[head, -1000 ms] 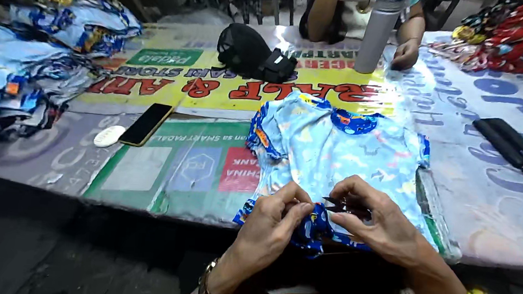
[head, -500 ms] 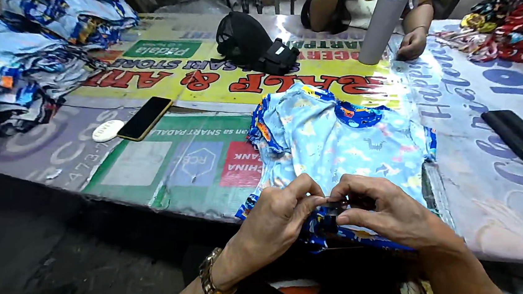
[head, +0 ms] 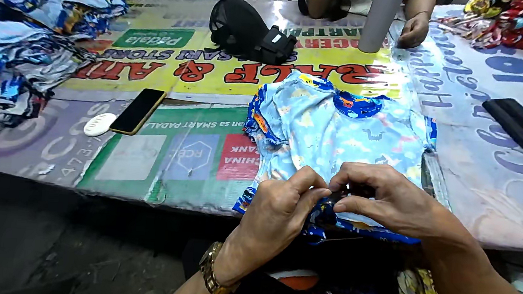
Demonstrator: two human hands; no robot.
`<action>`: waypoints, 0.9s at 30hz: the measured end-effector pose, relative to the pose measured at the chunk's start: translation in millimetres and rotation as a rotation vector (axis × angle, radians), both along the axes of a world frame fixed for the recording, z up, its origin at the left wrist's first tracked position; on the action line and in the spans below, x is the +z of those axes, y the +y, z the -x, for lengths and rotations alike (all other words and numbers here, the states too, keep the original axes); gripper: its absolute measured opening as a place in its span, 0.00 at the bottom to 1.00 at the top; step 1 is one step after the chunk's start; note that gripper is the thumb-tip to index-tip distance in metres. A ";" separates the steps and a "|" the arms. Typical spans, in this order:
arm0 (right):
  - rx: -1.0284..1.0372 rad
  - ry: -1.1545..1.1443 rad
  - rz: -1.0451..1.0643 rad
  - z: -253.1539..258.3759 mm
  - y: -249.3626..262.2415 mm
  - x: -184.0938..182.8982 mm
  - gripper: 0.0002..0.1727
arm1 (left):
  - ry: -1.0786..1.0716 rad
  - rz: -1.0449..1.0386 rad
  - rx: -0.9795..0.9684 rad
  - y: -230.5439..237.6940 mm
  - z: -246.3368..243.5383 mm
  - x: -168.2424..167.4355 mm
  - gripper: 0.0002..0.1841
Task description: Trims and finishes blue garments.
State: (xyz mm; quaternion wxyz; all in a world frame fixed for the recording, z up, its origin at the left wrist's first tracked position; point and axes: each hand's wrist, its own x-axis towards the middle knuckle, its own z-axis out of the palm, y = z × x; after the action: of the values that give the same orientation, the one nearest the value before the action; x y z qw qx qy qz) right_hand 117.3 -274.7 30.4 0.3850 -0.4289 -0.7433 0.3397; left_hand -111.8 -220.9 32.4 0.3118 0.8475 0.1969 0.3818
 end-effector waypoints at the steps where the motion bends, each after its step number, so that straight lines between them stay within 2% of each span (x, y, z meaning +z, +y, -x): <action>1: 0.007 0.005 -0.008 0.4 0.4 0.3 0.11 | 0.002 -0.006 0.003 0.1 0.0 0.1 0.08; 21: 0.101 0.157 0.067 9.3 8.3 -14.2 0.11 | -0.094 0.085 -0.078 8.7 2.8 -11.5 0.07; 27: 0.134 0.337 0.185 15.1 8.6 -18.3 0.07 | -0.221 0.278 -0.151 9.5 -0.1 -19.1 0.05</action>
State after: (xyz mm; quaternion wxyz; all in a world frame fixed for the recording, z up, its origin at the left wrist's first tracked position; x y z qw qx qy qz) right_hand 102.1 -266.2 12.1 0.4393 -0.3492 -0.6608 0.4984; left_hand -111.7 -211.5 13.3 0.4732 0.7616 0.1483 0.4171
